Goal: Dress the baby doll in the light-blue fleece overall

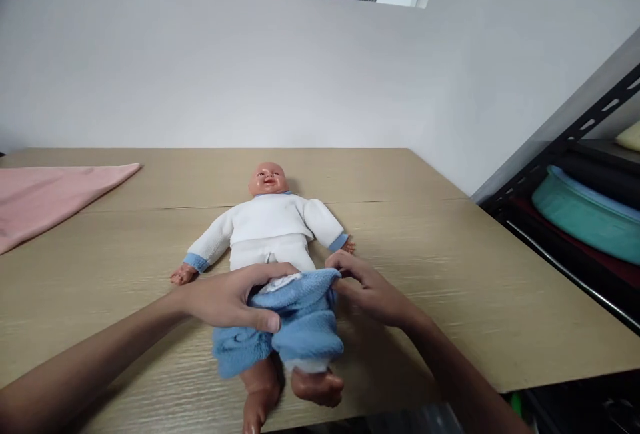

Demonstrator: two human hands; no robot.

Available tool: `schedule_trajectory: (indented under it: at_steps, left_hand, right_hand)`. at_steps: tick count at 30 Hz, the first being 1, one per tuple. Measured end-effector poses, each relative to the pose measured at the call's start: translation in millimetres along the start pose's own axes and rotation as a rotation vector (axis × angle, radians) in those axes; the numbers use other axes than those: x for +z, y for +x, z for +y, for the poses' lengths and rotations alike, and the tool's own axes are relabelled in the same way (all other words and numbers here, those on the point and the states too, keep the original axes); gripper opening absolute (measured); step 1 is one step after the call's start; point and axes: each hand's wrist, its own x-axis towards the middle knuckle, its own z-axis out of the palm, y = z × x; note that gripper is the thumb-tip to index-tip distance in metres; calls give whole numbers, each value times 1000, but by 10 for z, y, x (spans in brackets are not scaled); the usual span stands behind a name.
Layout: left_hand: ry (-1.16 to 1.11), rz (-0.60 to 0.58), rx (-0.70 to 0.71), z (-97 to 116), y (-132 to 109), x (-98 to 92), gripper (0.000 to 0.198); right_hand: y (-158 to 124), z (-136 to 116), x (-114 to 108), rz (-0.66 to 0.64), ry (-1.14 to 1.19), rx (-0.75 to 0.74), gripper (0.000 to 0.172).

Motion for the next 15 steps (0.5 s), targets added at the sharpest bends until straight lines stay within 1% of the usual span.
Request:
schedule_trajectory:
  at_steps: [3, 6, 8, 10, 11, 13, 15]
  left_hand:
    - [34, 69, -58, -7, 20, 4, 46]
    - [82, 218, -77, 3, 41, 26, 38]
    - [174, 326, -74, 17, 38, 22, 40]
    - [302, 387, -142, 29, 3, -22, 46]
    - [368, 397, -199, 32, -30, -62, 51]
    - [452, 376, -314, 22, -127, -170, 58]
    - [420, 330, -380, -15, -255, -286, 60]
  right_hand:
    - [110, -2, -75, -66, 39, -18, 30]
    - [183, -111, -26, -145, 64, -68, 28]
    - [247, -187, 67, -127, 42, -67, 24]
    - [344, -211, 157, -77, 56, -35, 22]
    - [404, -198, 187, -53, 91, -19, 23]
    - [528, -133, 207, -15, 184, 3, 28]
    - [629, -51, 181, -4, 241, 23, 34]
